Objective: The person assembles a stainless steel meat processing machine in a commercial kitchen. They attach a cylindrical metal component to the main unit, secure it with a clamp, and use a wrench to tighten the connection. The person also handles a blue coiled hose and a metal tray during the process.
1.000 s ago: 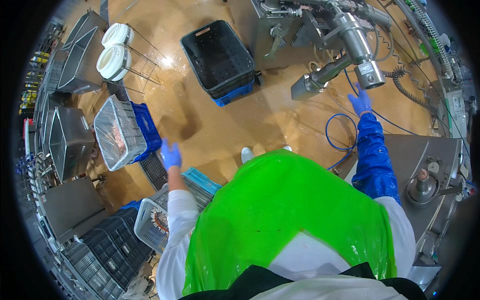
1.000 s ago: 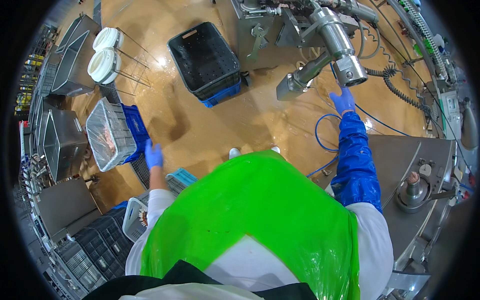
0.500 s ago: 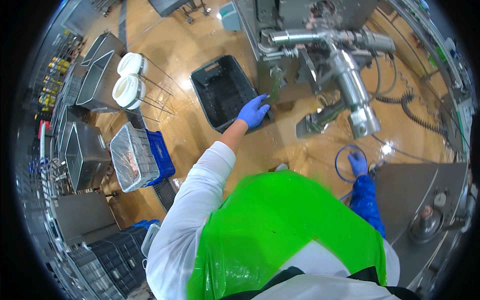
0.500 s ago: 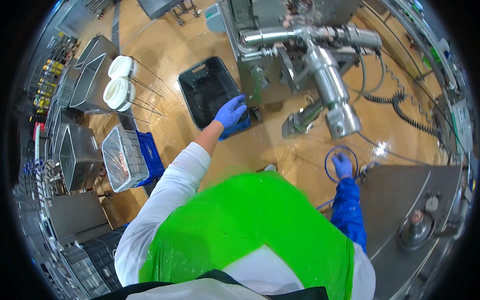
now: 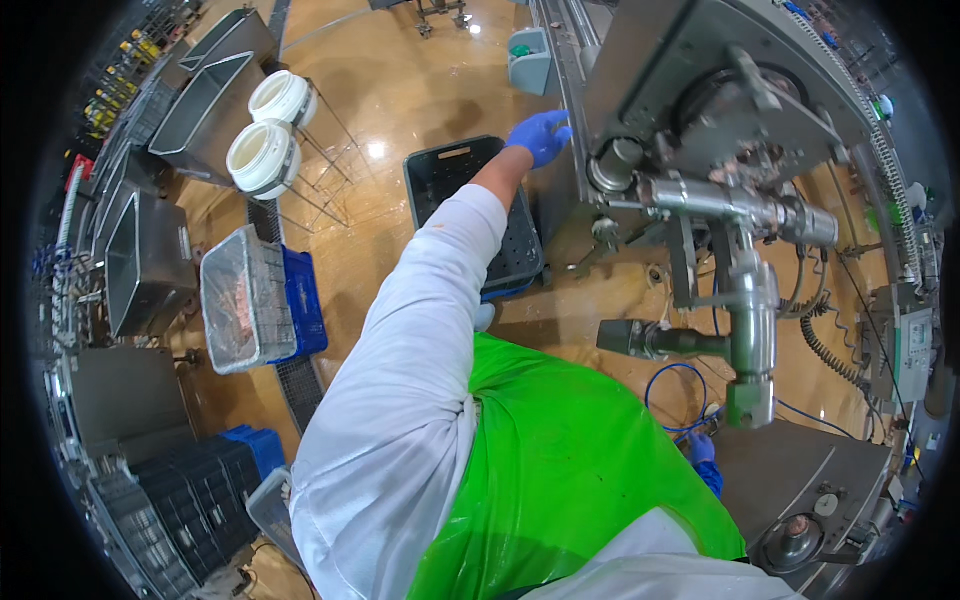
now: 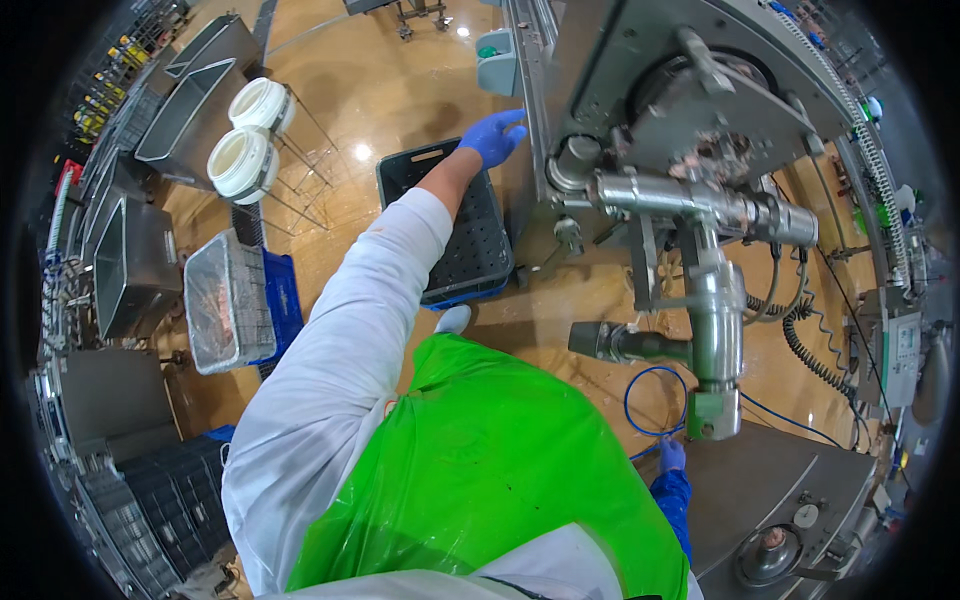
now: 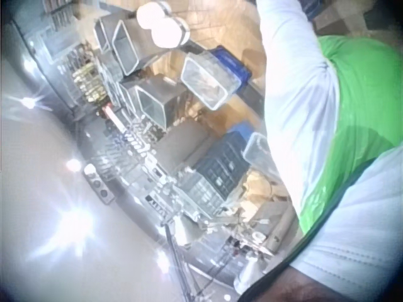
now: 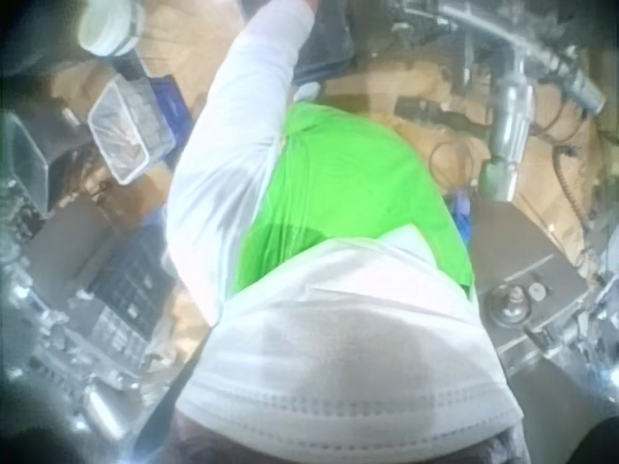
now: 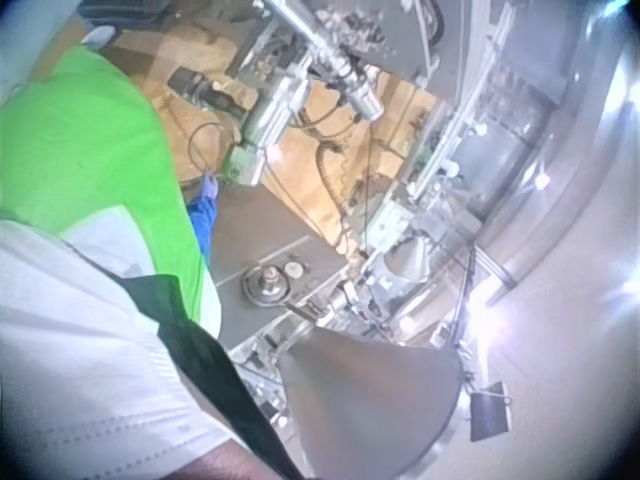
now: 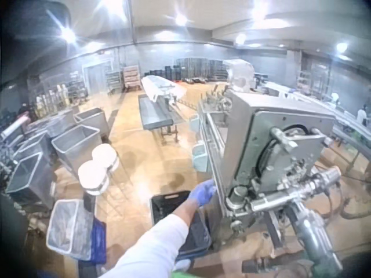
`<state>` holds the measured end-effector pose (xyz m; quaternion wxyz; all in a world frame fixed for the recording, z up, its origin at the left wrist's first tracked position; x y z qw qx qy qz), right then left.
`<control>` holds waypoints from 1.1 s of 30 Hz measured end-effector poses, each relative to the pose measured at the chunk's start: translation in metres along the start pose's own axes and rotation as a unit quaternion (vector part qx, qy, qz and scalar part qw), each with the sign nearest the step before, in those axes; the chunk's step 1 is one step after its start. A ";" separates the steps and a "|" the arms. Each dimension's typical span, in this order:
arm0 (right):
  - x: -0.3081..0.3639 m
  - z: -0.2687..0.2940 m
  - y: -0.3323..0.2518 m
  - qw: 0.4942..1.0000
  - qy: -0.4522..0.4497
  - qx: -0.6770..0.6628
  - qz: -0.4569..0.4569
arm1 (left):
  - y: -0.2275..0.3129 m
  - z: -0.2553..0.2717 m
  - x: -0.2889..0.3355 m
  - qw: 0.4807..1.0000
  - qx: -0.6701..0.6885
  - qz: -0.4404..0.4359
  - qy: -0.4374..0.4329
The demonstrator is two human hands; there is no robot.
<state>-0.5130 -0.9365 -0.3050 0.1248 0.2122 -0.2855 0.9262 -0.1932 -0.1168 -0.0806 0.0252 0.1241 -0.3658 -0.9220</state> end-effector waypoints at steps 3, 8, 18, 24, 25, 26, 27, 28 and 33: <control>0.038 -0.021 -0.024 0.991 -0.013 -0.047 -0.127 | -0.012 -0.020 -0.045 0.996 -0.060 -0.055 -0.035; 0.096 -0.018 -0.084 0.971 -0.019 -0.055 -0.232 | -0.013 -0.031 -0.089 0.971 -0.191 -0.105 -0.096; 0.253 0.115 -0.156 0.830 0.518 0.030 -0.203 | -0.044 0.058 -0.224 0.965 0.129 -0.142 0.181; 0.323 0.285 -0.407 0.655 0.735 0.084 -0.156 | -0.003 0.046 -0.315 0.967 -0.052 -0.242 0.064; 0.310 0.312 -0.441 0.690 0.722 -0.012 -0.041 | 0.006 0.029 -0.329 0.966 -0.070 -0.246 0.028; 0.290 0.334 -0.489 0.723 0.690 0.018 -0.005 | 0.008 0.010 -0.347 0.963 -0.110 -0.246 -0.017; 0.269 0.354 -0.515 0.747 0.661 -0.027 0.066 | 0.010 -0.013 -0.364 0.955 -0.149 -0.249 -0.063; 0.237 0.363 -0.567 0.764 0.636 -0.058 0.094 | 0.016 -0.036 -0.376 0.944 -0.189 -0.249 -0.107; 0.061 0.360 -0.751 0.865 0.412 0.029 0.285 | 0.023 -0.075 -0.408 0.923 -0.246 -0.119 -0.273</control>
Point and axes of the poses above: each hand's wrist, its own x-axis away from the middle knuckle, its own z-axis out of the back of the hand, y = z × x, the point moved 10 cm from there along -x, towards the middle knuckle, and after that the axes turned 2 degrees about -x, right-handed, at the moved point
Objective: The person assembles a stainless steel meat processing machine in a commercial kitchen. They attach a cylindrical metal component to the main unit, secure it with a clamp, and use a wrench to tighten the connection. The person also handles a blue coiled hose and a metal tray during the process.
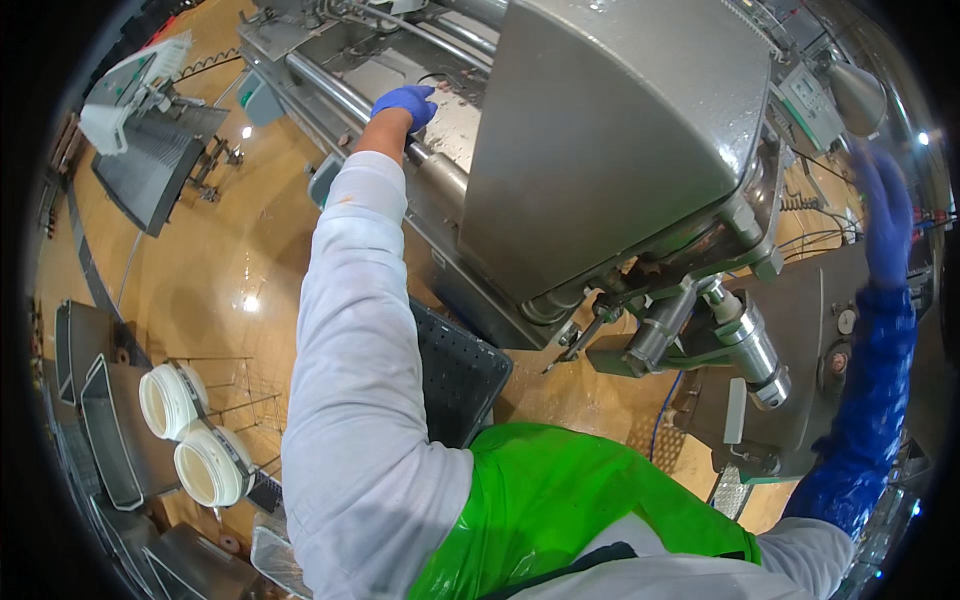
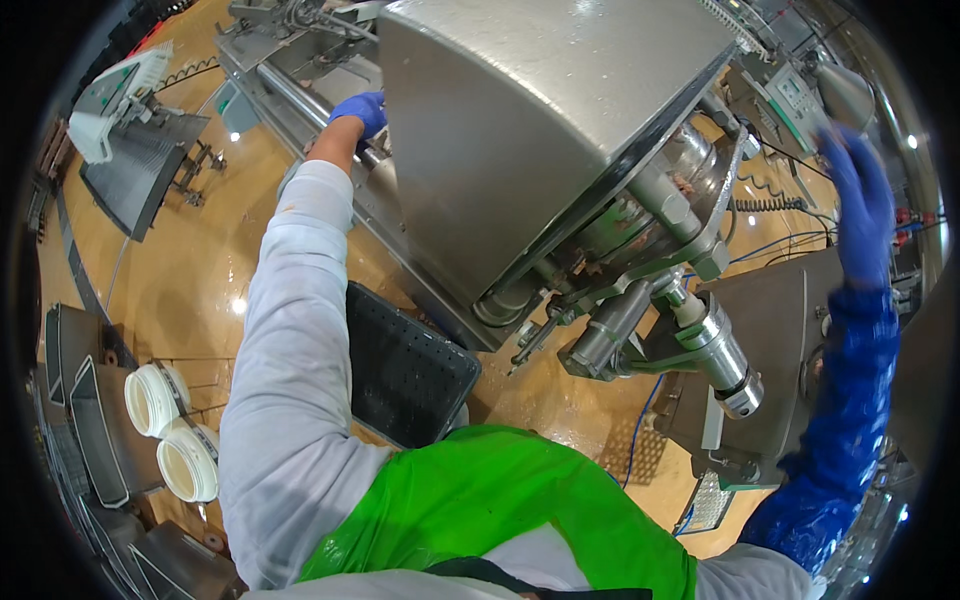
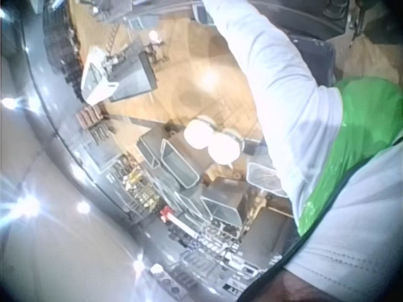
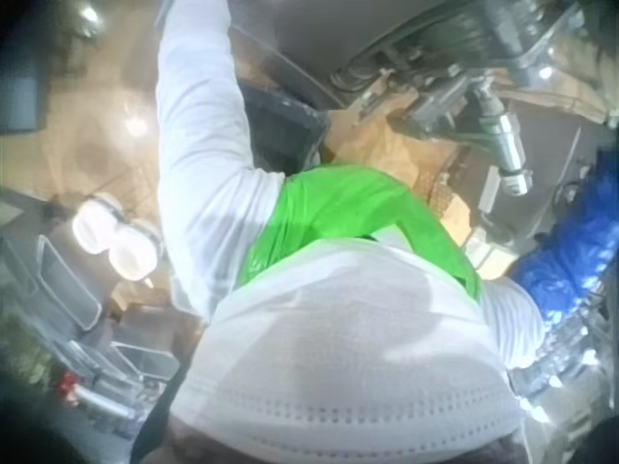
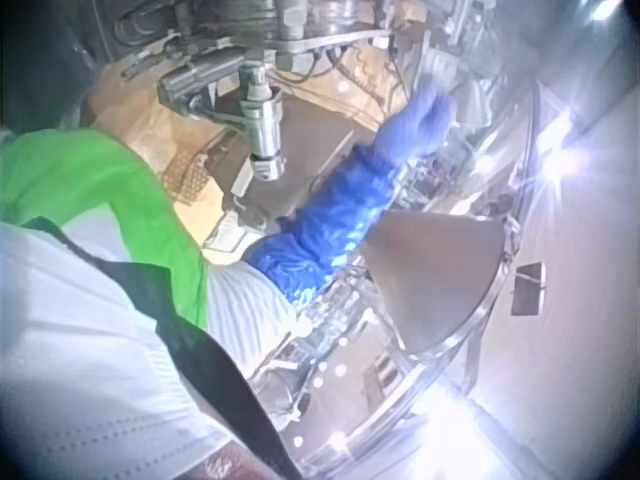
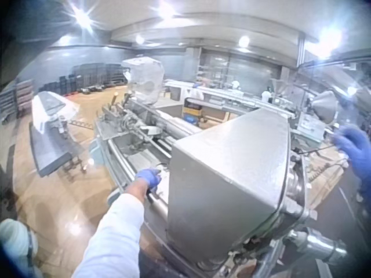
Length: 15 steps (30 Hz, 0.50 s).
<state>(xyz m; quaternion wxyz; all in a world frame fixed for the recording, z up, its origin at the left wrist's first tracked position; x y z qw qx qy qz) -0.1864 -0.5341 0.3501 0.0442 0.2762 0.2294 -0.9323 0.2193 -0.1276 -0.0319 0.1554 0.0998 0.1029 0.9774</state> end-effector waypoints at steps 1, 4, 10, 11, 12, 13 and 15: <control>-0.023 -0.032 -0.019 1.000 -0.015 0.001 0.026 | -0.005 -0.007 -0.010 0.999 0.015 0.011 -0.033; -0.070 -0.104 -0.081 0.986 -0.107 0.021 0.125 | -0.041 -0.051 -0.086 0.993 0.066 0.016 -0.096; -0.088 -0.156 -0.068 0.986 -0.140 -0.078 0.054 | -0.041 -0.069 -0.143 0.992 -0.121 -0.022 -0.013; -0.091 -0.155 -0.070 0.986 -0.132 -0.079 0.069 | -0.051 -0.073 -0.154 0.988 -0.151 -0.029 -0.008; -0.090 -0.156 -0.070 0.986 -0.125 -0.080 0.077 | -0.051 -0.074 -0.156 0.983 -0.179 -0.039 -0.007; -0.090 -0.156 -0.070 0.986 -0.119 -0.081 0.086 | -0.052 -0.075 -0.157 0.977 -0.208 -0.048 -0.006; -0.091 -0.157 -0.071 0.986 -0.121 -0.064 0.096 | -0.051 -0.084 -0.169 0.962 -0.231 -0.057 -0.131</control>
Point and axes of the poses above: each hand's wrist, its own x-axis away from the middle knuckle, its own z-axis out of the back of the hand, y = z × x, the point moved 10 cm from there along -x, towards the middle knuckle, and after that the axes turned 2 degrees about -x, right-handed, at the moved point
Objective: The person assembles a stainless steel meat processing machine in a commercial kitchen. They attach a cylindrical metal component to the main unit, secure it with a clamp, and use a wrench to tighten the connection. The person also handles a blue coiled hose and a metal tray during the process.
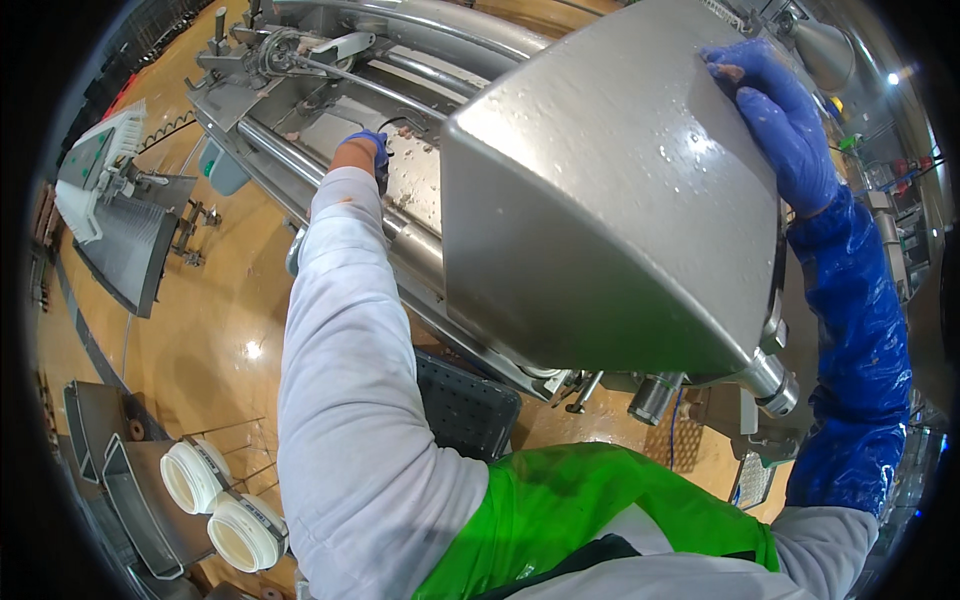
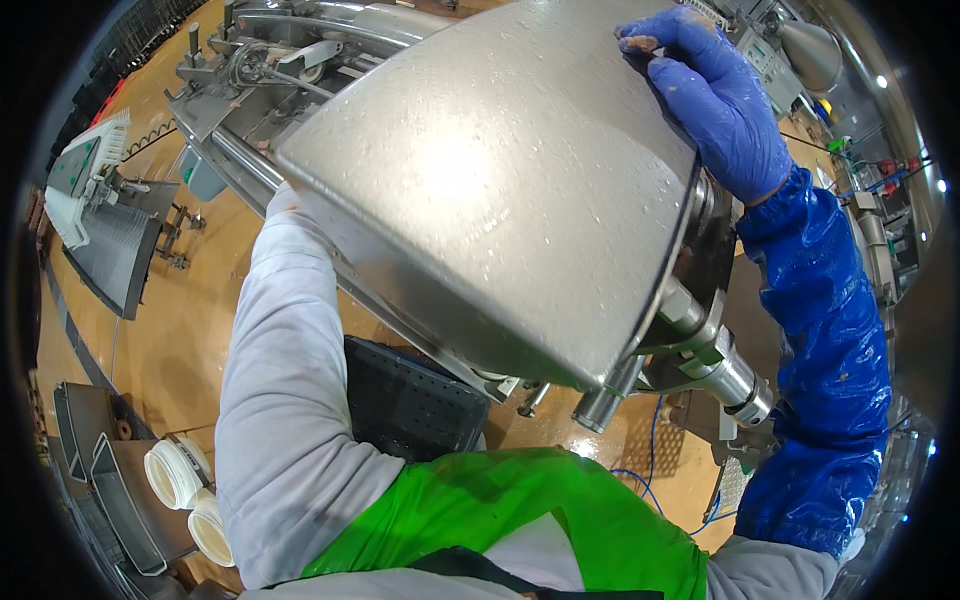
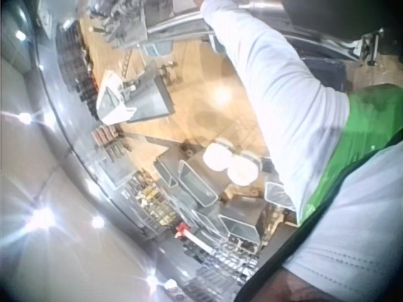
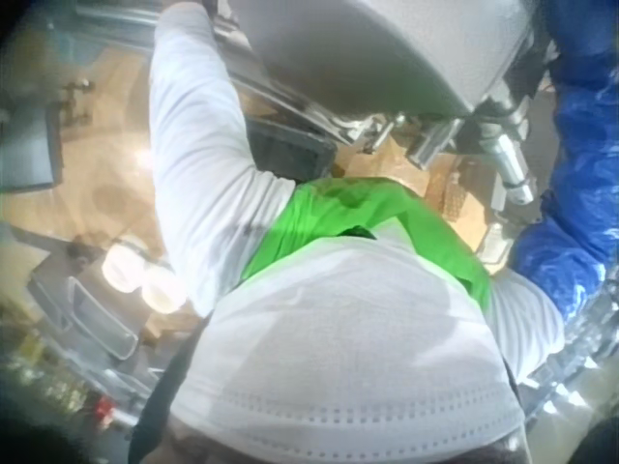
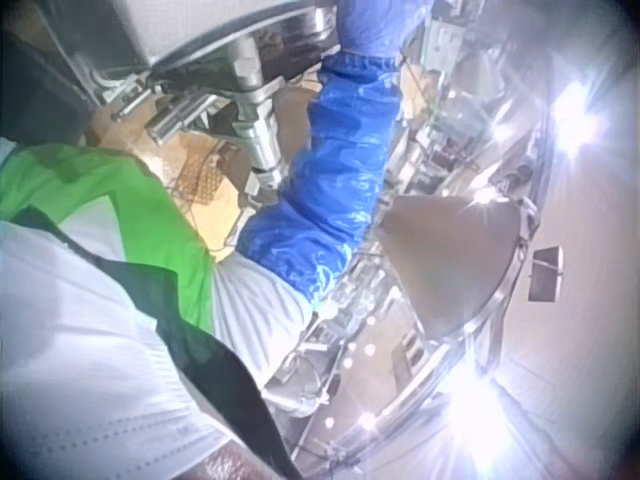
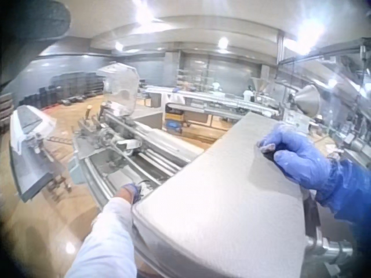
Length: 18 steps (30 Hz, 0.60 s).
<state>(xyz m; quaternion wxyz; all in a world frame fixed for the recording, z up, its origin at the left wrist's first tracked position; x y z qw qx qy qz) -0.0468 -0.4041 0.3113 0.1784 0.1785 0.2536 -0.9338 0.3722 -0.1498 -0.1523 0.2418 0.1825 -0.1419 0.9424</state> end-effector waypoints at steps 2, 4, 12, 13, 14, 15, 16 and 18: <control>0.001 0.001 0.003 1.000 0.009 -0.006 -0.003 | 0.003 0.002 -0.003 0.998 0.048 0.004 -0.038; 0.003 0.003 0.008 0.998 0.029 -0.051 -0.001 | -0.021 -0.004 -0.016 0.992 0.112 0.035 -0.046; 0.003 0.002 0.004 0.999 0.006 -0.026 0.023 | -0.003 0.049 0.030 0.997 0.059 -0.039 -0.001; 0.003 0.002 0.000 0.999 0.000 -0.005 0.034 | -0.002 0.048 0.039 0.991 0.107 -0.072 0.033; 0.003 0.004 0.002 1.000 0.009 -0.012 0.022 | 0.001 0.047 0.049 0.980 0.153 -0.105 0.066; 0.001 0.002 0.001 0.999 0.015 -0.024 0.015 | 0.004 0.046 0.060 0.983 0.144 -0.097 0.061; 0.003 0.001 0.005 0.999 0.024 -0.037 0.002 | 0.013 0.045 0.066 0.985 0.133 -0.095 0.054; 0.003 0.000 0.010 0.999 0.013 -0.040 0.016 | 0.068 0.063 0.081 0.999 -0.009 -0.029 -0.030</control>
Point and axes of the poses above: each hand's wrist, its own x-axis away from the middle knuckle, its own z-axis out of the back of the hand, y = z × x, the point moved 10 cm from there along -x, towards the middle knuckle, and after that the axes turned 2 degrees about -x, right-handed, at the moved point
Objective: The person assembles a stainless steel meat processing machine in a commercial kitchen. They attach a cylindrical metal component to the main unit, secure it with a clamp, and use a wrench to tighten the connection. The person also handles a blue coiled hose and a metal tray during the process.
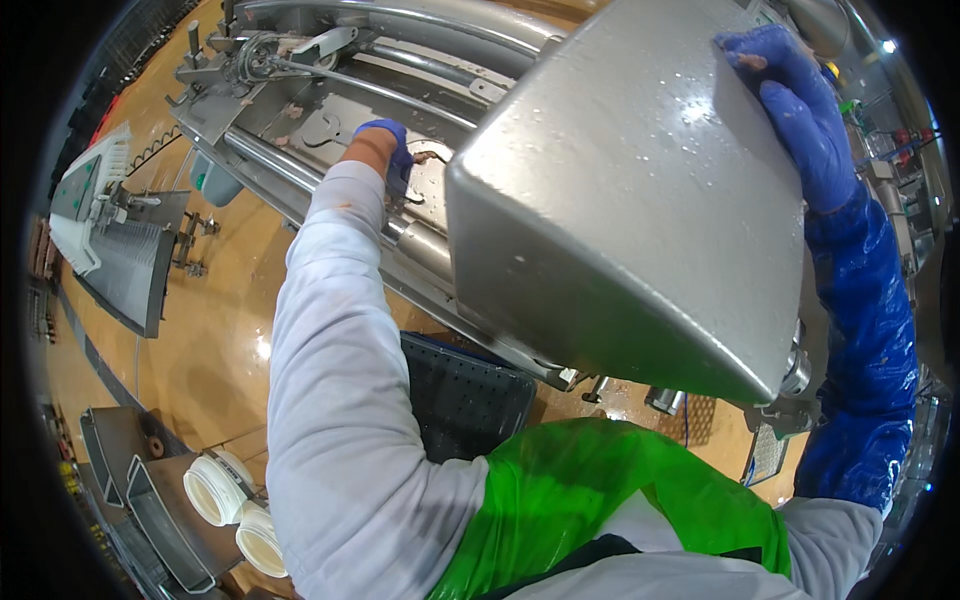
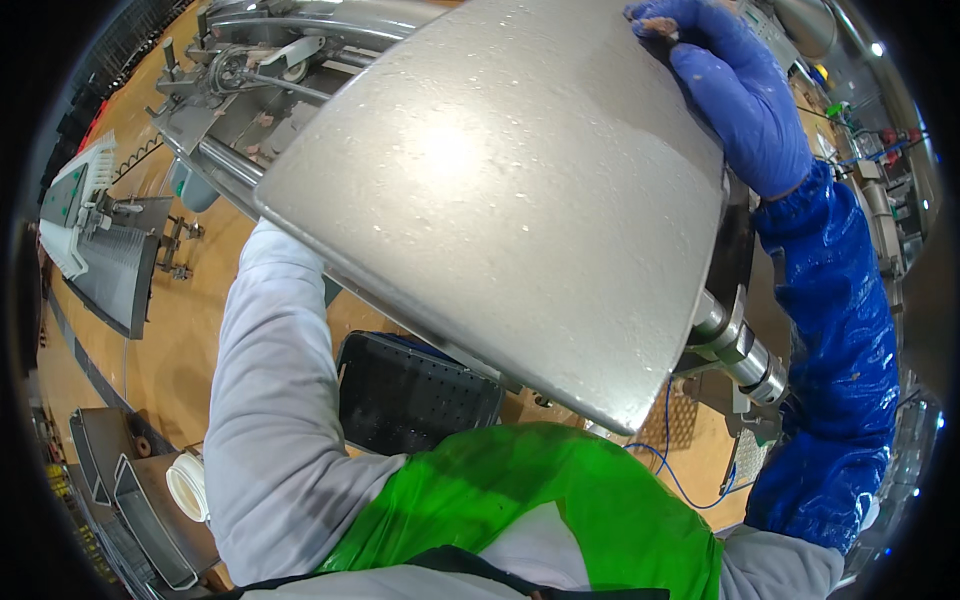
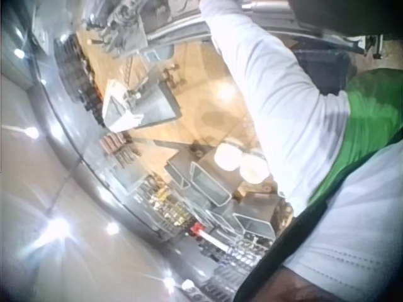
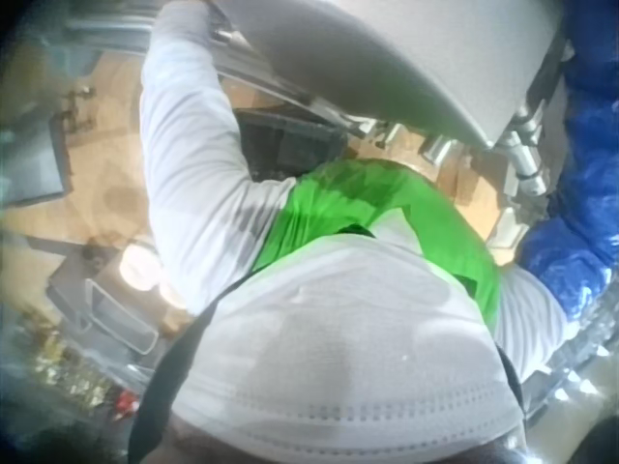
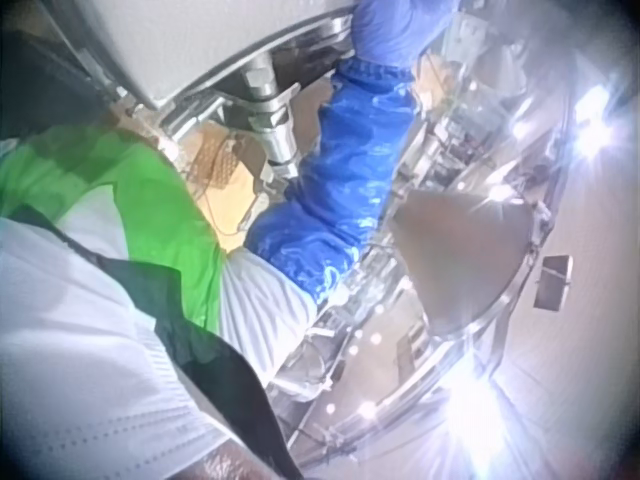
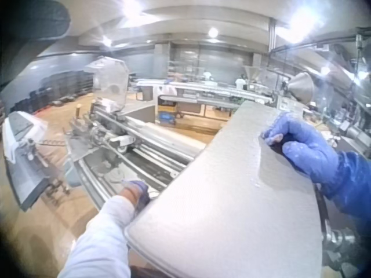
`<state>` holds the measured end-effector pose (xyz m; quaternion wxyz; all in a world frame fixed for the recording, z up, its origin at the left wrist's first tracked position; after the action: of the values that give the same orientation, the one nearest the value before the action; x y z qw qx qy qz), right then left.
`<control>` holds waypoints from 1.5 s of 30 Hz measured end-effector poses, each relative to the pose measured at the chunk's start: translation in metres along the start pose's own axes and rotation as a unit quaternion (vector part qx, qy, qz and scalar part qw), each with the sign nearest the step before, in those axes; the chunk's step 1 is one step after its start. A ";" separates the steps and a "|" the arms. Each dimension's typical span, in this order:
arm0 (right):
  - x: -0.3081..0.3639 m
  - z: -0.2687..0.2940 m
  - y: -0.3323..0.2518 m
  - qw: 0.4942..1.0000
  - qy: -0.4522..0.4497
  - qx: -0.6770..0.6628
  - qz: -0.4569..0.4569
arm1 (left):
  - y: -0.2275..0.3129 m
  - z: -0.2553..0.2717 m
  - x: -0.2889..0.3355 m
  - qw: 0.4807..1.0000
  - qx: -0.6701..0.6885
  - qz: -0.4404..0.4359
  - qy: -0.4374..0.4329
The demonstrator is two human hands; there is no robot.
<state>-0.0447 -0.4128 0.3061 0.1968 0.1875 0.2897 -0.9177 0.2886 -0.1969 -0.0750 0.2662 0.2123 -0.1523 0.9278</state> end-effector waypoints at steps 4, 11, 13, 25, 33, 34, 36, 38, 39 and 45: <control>-0.001 0.005 -0.003 0.999 -0.037 -0.017 0.004 | 0.047 0.011 0.005 0.995 -0.024 -0.058 0.074; -0.003 0.002 -0.010 0.993 0.053 -0.026 -0.099 | 0.011 -0.020 0.017 0.994 -0.004 -0.044 0.105; 0.005 -0.005 0.009 0.969 0.060 -0.117 -0.208 | 0.000 -0.028 0.020 0.994 -0.001 -0.036 0.108; 0.003 -0.005 0.001 0.970 0.024 -0.198 -0.139 | -0.041 -0.053 0.047 0.991 -0.015 -0.003 0.129; 0.006 0.009 -0.017 0.996 0.047 0.021 -0.078 | -0.077 -0.057 0.070 0.982 -0.053 -0.001 0.183; 0.005 0.009 -0.015 0.997 0.055 0.006 -0.046 | -0.082 -0.056 0.077 0.979 -0.058 0.001 0.194; 0.003 0.006 -0.009 0.998 0.057 -0.002 -0.040 | -0.095 -0.046 0.097 0.970 -0.066 0.000 0.232; 0.000 0.003 -0.009 0.998 0.057 -0.016 -0.023 | -0.103 -0.036 0.132 0.955 -0.066 -0.009 0.287; 0.001 0.004 -0.010 0.998 0.060 -0.023 -0.013 | -0.103 -0.025 0.154 0.944 -0.060 -0.019 0.324; -0.002 0.014 -0.015 0.990 0.088 0.100 0.051 | -0.029 0.045 0.342 0.800 0.162 -0.163 0.554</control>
<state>-0.0533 -0.4093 0.3248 0.1969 0.3011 0.2025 -0.9108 0.0565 -0.0444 0.1310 0.4138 -0.2759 0.2106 0.8416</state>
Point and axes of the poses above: each hand's wrist, its own x-axis away from the middle knuckle, its own z-axis out of the back of the hand, y = z × x, the point moved 10 cm from there along -x, towards the middle knuckle, and after that the axes turned 2 degrees about -x, right-handed, at the moved point
